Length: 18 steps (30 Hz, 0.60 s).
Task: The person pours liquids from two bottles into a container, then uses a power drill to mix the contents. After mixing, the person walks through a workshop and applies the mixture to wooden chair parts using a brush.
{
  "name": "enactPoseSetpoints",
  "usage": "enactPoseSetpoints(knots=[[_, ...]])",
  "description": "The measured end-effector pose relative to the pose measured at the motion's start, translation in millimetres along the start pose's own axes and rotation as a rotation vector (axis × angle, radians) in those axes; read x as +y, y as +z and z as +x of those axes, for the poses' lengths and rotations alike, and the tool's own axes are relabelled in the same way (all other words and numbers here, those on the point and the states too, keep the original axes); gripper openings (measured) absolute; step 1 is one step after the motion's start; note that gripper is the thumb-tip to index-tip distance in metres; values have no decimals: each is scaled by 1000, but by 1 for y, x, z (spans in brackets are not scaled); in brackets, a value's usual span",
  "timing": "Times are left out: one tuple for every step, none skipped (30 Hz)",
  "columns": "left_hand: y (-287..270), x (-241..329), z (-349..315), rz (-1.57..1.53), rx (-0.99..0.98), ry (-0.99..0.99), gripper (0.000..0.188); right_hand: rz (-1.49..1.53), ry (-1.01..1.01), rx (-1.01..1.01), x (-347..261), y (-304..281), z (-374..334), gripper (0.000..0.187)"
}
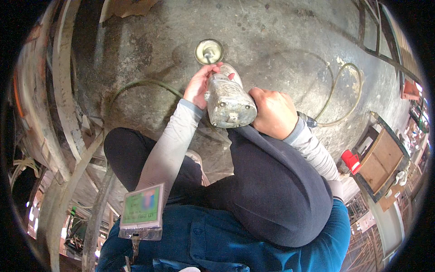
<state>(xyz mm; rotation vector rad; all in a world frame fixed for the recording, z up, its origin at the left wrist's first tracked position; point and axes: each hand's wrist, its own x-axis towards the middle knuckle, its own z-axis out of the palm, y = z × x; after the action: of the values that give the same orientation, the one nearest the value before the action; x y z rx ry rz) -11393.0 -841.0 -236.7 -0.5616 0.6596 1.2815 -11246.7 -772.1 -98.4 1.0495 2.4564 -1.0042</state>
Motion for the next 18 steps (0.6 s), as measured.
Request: enactPoseSetpoints(knots=[[0, 1, 0, 6, 1, 2, 11, -4, -4, 5, -1, 0, 1, 24], [-1, 1, 0, 19, 14, 25, 11, -9, -11, 8, -2, 0, 2, 24], [-2, 1, 0, 32, 26, 49, 12, -4, -11, 8, -2, 1, 2, 24], [-3, 2, 0, 45, 39, 72, 12, 0, -11, 7, -2, 1, 3, 24], [-2, 3, 0, 33, 29, 50, 12, 5, -9, 7, -1, 2, 4, 24], [-2, 4, 0, 21, 20, 27, 13, 1, -7, 7, -1, 2, 5, 24], [-2, 6, 0, 9, 11, 5, 14, -3, -5, 7, -2, 3, 6, 24], [-4, 6, 1, -15, -12, -11, 16, -7, -7, 5, -2, 3, 7, 24], [-6, 7, 2, -40, -34, -26, 17, -15, -10, 12, -3, 4, 8, 24], [-7, 8, 3, -64, -56, -42, 19, -22, -13, 19, -3, 4, 9, 24], [-7, 10, 3, -56, -49, -51, 21, -29, -15, 25, -3, 5, 9, 24], [-7, 11, 3, -47, -41, -61, 23, -33, -14, 36, -2, 6, 9, 24], [-6, 12, 4, -39, -34, -71, 25, -37, -14, 47, -1, 7, 9, 24], [-6, 12, 5, -46, -39, -68, 25, -40, -16, 58, -1, 8, 9, 25], [-7, 12, 6, -53, -45, -65, 25, -42, -8, 53, -1, 8, 9, 25], [-7, 11, 8, -60, -52, -63, 26, -45, 2, 48, -1, 9, 9, 25], [-8, 11, 9, -63, -57, -65, 26, -48, 10, 43, -1, 9, 9, 25], [-8, 10, 11, -66, -63, -67, 25, -47, 21, 41, -1, 9, 9, 25]])
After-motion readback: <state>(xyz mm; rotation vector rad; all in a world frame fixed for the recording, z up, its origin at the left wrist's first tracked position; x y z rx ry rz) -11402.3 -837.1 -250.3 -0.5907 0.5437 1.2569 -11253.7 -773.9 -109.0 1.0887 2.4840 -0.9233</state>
